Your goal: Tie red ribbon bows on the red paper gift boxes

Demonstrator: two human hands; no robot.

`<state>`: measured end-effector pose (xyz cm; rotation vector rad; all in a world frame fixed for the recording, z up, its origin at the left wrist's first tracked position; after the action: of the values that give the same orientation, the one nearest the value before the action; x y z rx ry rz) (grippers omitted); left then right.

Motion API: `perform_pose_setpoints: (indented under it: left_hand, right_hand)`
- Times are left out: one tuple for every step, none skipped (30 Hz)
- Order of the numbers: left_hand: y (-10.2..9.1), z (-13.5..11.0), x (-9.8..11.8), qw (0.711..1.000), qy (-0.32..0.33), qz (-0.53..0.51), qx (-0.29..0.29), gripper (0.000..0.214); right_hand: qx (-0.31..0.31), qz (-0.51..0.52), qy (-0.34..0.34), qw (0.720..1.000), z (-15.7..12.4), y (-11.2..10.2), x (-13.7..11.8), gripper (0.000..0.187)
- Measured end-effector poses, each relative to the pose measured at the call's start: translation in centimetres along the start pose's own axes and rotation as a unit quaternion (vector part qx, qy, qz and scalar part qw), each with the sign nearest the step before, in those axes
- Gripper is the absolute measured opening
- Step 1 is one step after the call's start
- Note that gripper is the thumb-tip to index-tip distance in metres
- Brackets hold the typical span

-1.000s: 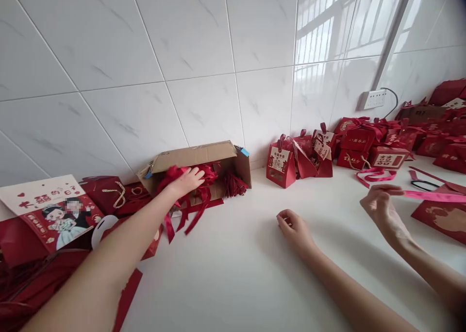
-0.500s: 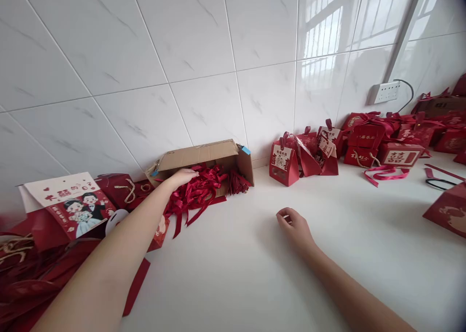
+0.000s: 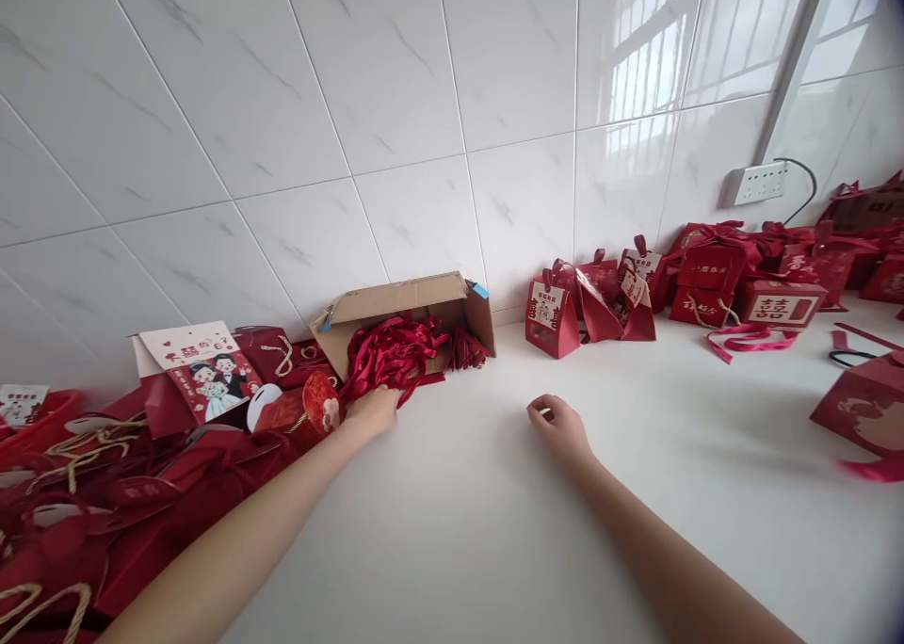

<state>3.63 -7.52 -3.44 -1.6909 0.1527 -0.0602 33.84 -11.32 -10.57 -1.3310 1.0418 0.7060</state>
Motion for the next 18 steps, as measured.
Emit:
perform_pose_setpoints:
  left_hand:
    - [0.4, -0.8, 0.7, 1.0, 0.013, 0.007, 0.015, 0.027]
    - [0.8, -1.8, 1.6, 0.999, 0.027, 0.011, 0.029, 0.023]
    - [1.3, -3.0, 2.5, 0.998, 0.042, 0.012, 0.042, 0.02]
    - [1.7, -4.4, 3.5, 0.997, 0.058, 0.011, 0.052, 0.02]
    - [2.2, -5.9, 4.5, 0.995, 0.073, 0.008, 0.06, 0.023]
    - [2.8, -7.7, 5.5, 0.994, 0.087, 0.003, 0.066, 0.026]
    - [3.5, -9.7, 6.4, 0.992, 0.1, -0.003, 0.071, 0.028]
    - [4.2, -11.9, 7.2, 0.991, 0.11, -0.009, 0.077, 0.031]
    - [5.0, -14.1, 7.9, 0.989, 0.119, -0.016, 0.085, 0.033]
    - [5.9, -16.5, 8.5, 0.987, 0.126, -0.024, 0.097, 0.035]
    - [6.7, -18.8, 8.9, 0.984, 0.131, -0.034, 0.119, 0.037]
    - [7.5, -21.1, 9.2, 0.98, 0.134, -0.04, 0.142, 0.039]
    - [8.3, -23.2, 9.5, 0.977, 0.136, -0.042, 0.162, 0.041]
    - [9.0, -25.1, 9.7, 0.973, 0.138, -0.038, 0.181, 0.043]
    - [9.6, -26.7, 9.9, 0.97, 0.139, -0.031, 0.198, 0.044]
    - [10.1, -28.0, 10.2, 0.967, 0.14, -0.023, 0.213, 0.044]
    - [10.4, -29.0, 10.4, 0.964, 0.136, -0.018, 0.226, 0.042]
    - [10.7, -29.7, 10.5, 0.963, 0.127, -0.015, 0.239, 0.039]
  right_hand:
    - [0.0, -0.002, -0.006, 1.0, 0.1, 0.0, 0.1, 0.019]
    - [0.0, -0.004, -0.013, 1.0, 0.1, 0.0, 0.2, 0.019]
    - [0.0, -0.007, -0.022, 1.0, 0.1, 0.0, 0.3, 0.019]
    - [-0.002, -0.01, -0.033, 0.999, 0.1, 0.1, 0.3, 0.019]
    - [-0.005, -0.014, -0.046, 0.999, -0.1, 0.1, 0.3, 0.019]
    - [-0.009, -0.019, -0.062, 0.998, -0.4, 0.2, 0.2, 0.019]
    - [-0.017, -0.023, -0.082, 0.996, -0.9, 0.4, -0.1, 0.02]
    - [-0.03, -0.028, -0.105, 0.994, -1.6, 0.6, -0.5, 0.019]
    - [-0.047, -0.033, -0.131, 0.99, -2.5, 0.9, -1.0, 0.019]
    - [-0.068, -0.038, -0.158, 0.984, -3.6, 1.3, -1.5, 0.018]
    - [-0.096, -0.043, -0.193, 0.976, -5.0, 1.7, -2.2, 0.018]
    - [-0.13, -0.05, -0.237, 0.962, -6.5, 2.2, -2.8, 0.019]
    - [-0.169, -0.058, -0.289, 0.941, -8.1, 2.7, -3.4, 0.024]
    - [-0.21, -0.068, -0.345, 0.912, -9.8, 3.2, -3.8, 0.029]
    - [-0.252, -0.077, -0.399, 0.878, -11.3, 3.7, -4.2, 0.034]
    - [-0.292, -0.088, -0.444, 0.842, -12.7, 4.2, -4.4, 0.037]
    - [-0.329, -0.101, -0.476, 0.809, -13.8, 4.6, -4.5, 0.038]
    - [-0.357, -0.114, -0.493, 0.785, -14.6, 4.9, -4.4, 0.037]
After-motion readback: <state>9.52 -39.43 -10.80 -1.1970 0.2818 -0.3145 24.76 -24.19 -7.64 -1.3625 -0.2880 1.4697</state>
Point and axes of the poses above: each hand's wrist, its own z-axis towards the middle knuckle, its own y-axis out of the palm, x = y × z, the point moved 2 cm from there along z, towards the middle knuckle, and after that the axes turned 13 degrees about y, right-handed, at the moved point
